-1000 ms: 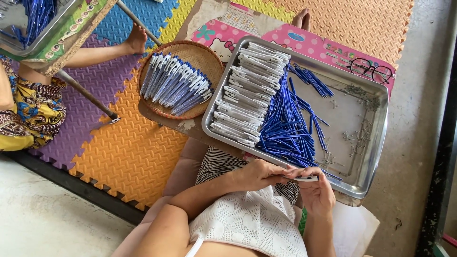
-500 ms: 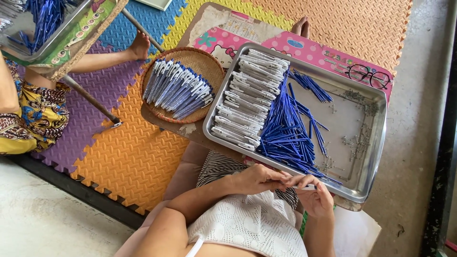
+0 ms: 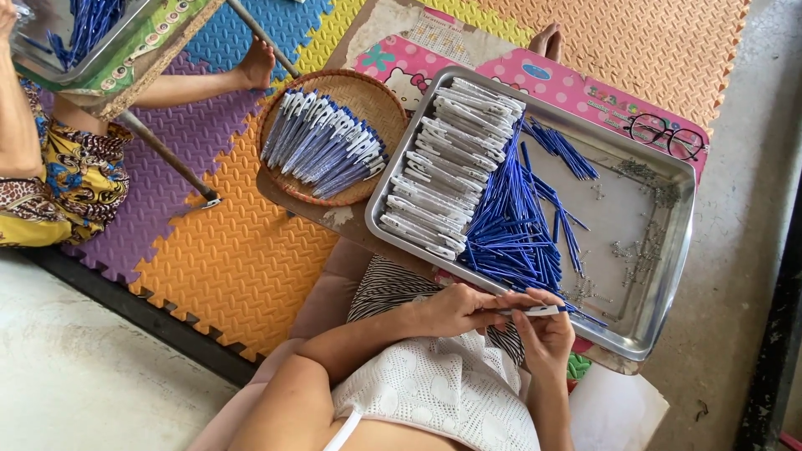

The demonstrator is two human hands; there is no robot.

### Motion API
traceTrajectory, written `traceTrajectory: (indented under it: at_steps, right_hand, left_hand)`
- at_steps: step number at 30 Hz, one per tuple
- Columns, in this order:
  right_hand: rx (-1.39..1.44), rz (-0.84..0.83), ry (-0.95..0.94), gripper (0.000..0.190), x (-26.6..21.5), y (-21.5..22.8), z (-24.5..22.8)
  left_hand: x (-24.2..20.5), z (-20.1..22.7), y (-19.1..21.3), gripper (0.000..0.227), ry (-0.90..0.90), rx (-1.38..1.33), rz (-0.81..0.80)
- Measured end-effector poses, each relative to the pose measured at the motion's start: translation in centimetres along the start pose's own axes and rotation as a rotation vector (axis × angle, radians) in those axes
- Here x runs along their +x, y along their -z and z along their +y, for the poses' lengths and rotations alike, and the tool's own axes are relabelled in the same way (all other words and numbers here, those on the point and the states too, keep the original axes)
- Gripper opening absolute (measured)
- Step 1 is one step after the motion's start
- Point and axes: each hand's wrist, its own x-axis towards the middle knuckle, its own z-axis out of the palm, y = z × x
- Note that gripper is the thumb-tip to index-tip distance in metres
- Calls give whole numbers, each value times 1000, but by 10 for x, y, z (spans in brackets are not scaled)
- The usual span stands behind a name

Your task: Assembling ballpoint pens by inserting ink refills into barrels and attaching caps.

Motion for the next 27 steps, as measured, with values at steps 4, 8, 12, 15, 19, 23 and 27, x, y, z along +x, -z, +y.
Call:
traceTrajectory:
  at_steps: [4,8,12,15,19,23,27]
  right_hand:
    - [138,-25,-44,61,10,10,5]
    - [-312,194,117,55,12,53,29]
    - [-378,327,49,37,-2,72,24]
    - [-327,378,6,29,-5,70,15]
    - [-360,357,-1,27,1,63,14]
    - [-387,343,-15,25,4,57,11]
    - [-386,348,-18,22,3,55,10]
  left_hand:
    - [-4,-2,10,56,-23,83,42]
    - [-21,-7,69,24,-113,69,495]
    - [-63,-44,156,28,-13,612,923]
    - [-93,-53,194,18,238,787,1198]
    - [-125,-86,243,17,298,1059,1354]
    - [-131,-128,288,17,351,1308,1382]
    - [-116,-124,300,28,406,1294,1345]
